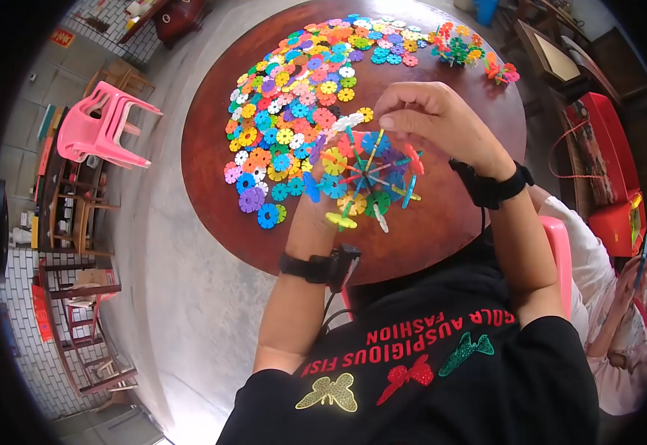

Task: Assembling snowflake-shaped interlocking building toys into a sphere.

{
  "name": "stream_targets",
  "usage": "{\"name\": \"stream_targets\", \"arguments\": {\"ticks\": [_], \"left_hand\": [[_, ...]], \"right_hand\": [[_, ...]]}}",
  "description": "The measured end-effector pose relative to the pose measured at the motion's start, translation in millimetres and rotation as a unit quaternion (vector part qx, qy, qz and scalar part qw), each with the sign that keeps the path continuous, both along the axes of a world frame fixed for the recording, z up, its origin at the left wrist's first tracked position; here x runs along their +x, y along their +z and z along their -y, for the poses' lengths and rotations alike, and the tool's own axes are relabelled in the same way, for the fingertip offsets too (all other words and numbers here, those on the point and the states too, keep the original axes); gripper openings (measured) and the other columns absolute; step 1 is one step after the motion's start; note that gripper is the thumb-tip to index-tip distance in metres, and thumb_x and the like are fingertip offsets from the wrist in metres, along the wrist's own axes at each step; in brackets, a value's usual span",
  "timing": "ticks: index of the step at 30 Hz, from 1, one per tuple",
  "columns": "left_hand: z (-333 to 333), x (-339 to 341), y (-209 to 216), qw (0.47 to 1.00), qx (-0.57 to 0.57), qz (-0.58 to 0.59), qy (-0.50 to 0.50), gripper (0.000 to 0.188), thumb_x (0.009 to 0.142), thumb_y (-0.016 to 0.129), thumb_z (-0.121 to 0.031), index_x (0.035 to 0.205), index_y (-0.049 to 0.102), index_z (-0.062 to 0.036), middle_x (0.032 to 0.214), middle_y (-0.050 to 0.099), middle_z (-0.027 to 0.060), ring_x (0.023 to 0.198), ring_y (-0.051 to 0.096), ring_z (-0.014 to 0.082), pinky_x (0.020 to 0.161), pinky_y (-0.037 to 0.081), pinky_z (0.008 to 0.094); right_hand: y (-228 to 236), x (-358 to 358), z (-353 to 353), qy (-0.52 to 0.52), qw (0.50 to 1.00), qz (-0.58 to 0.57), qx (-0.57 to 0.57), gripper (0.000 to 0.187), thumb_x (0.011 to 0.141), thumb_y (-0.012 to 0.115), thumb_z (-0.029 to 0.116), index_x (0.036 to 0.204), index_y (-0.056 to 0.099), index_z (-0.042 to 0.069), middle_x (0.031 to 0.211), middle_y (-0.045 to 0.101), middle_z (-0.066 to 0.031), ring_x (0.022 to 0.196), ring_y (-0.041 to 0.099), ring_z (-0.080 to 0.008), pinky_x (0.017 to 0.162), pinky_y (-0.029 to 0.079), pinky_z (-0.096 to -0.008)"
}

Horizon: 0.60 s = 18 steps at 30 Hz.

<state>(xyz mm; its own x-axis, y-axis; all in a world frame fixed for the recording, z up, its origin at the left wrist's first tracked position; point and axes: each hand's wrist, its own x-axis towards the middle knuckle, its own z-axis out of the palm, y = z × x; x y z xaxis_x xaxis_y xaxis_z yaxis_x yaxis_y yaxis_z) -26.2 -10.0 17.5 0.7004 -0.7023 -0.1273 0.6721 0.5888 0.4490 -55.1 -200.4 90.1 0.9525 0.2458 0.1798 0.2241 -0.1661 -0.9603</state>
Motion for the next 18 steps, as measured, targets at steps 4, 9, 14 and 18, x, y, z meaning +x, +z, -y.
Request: {"name": "stream_targets", "arguments": {"ticks": [4,9,14,18], "left_hand": [[1,-2,-5,0.994,0.086,0.052,0.043,0.036,0.094,0.048,-0.036,0.109,0.058,-0.0051,0.088,0.067,0.0099,0.070,0.066,0.0226,0.054,0.056,0.0336],[6,4,-7,1.000,-0.006,0.001,-0.003,0.043,0.094,0.046,-0.042,0.112,0.057,-0.0050,0.096,0.066,0.0105,0.079,0.066,0.0243,0.062,0.057,0.0362],[12,9,-3,0.996,-0.065,-0.046,-0.049,0.060,0.094,0.035,-0.057,0.125,0.050,-0.0075,0.116,0.060,0.0120,0.103,0.060,0.0267,0.087,0.049,0.0430],[11,6,9,0.996,-0.076,-0.024,-0.034,0.075,0.089,0.029,-0.068,0.130,0.046,-0.0073,0.122,0.058,0.0112,0.109,0.057,0.0267,0.094,0.045,0.0445]], "right_hand": [[-3,-2,0,-0.018,1.000,0.000,0.010,0.010,0.089,0.059,0.010,0.086,0.059,0.001,0.067,0.050,0.0025,0.060,0.046,-0.0031,0.051,0.034,-0.0186],[-7,-2,1,-0.048,0.998,-0.005,0.047,0.011,0.090,0.059,0.011,0.085,0.059,0.001,0.069,0.051,0.0030,0.062,0.047,-0.0030,0.053,0.036,-0.0179],[-10,-1,6,-0.087,0.995,0.011,0.043,0.011,0.091,0.059,0.012,0.086,0.058,0.002,0.071,0.052,0.0030,0.063,0.049,-0.0033,0.056,0.039,-0.0181],[-13,0,9,-0.131,0.990,0.016,0.055,0.012,0.091,0.059,0.014,0.087,0.058,0.002,0.072,0.054,0.0023,0.066,0.052,-0.0045,0.060,0.041,-0.0193]]}}
